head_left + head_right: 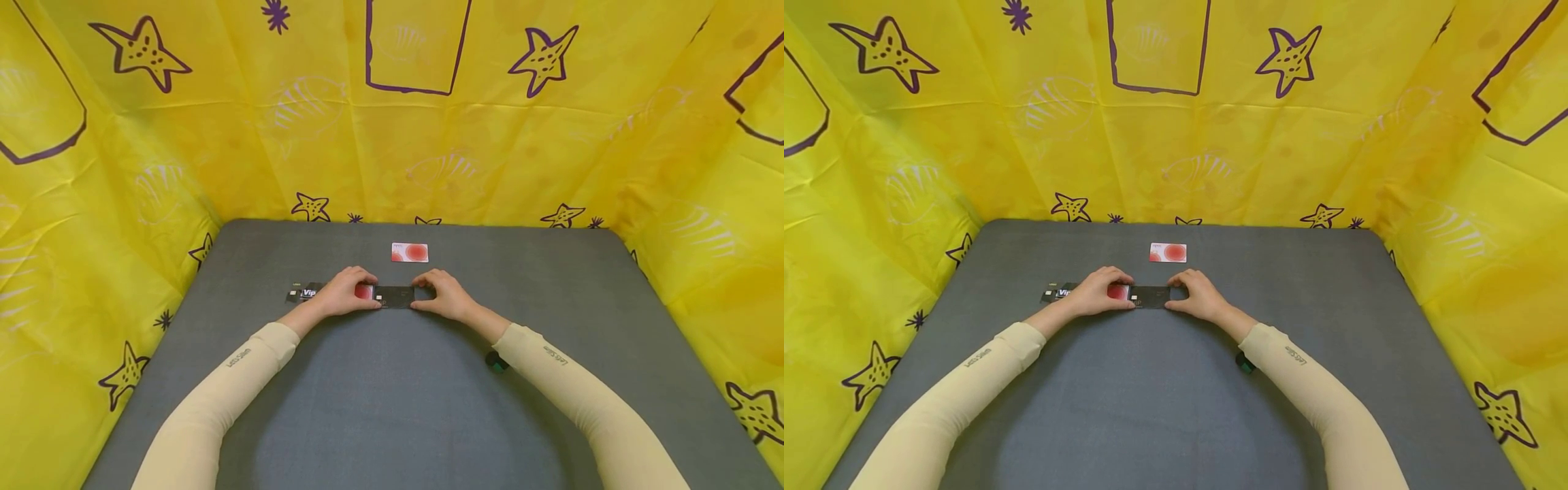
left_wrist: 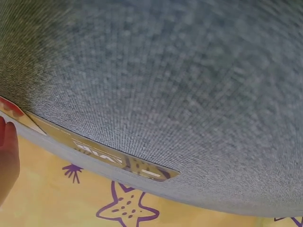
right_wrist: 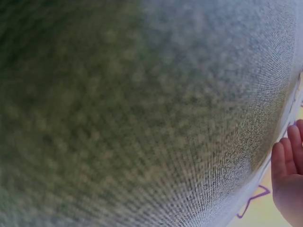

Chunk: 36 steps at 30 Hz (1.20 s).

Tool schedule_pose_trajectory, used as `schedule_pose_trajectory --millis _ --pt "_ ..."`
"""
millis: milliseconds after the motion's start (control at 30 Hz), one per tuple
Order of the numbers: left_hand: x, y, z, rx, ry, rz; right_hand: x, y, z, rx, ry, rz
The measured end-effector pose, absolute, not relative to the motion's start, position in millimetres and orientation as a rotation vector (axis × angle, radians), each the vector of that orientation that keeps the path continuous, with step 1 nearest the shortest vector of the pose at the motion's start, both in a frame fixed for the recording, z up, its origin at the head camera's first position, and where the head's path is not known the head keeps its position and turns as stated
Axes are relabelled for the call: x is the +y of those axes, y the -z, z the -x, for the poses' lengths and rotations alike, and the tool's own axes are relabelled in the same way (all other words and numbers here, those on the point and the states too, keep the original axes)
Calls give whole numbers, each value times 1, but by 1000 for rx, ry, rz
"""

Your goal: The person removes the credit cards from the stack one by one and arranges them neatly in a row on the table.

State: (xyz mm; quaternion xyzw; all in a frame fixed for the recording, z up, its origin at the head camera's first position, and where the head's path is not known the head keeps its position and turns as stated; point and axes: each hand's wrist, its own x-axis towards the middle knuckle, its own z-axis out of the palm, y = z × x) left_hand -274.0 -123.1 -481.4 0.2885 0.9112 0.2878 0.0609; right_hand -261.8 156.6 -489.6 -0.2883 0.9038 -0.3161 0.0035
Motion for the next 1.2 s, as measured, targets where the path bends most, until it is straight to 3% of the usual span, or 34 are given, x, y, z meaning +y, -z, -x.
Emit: schedule_pose_trajectory --millis 533,1200 --pt "-108 481 275 2733 -1165 -812 157 485 267 2643 1367 551" --pt "-86 480 294 2642 -1441 -516 164 486 287 2600 1529 332"
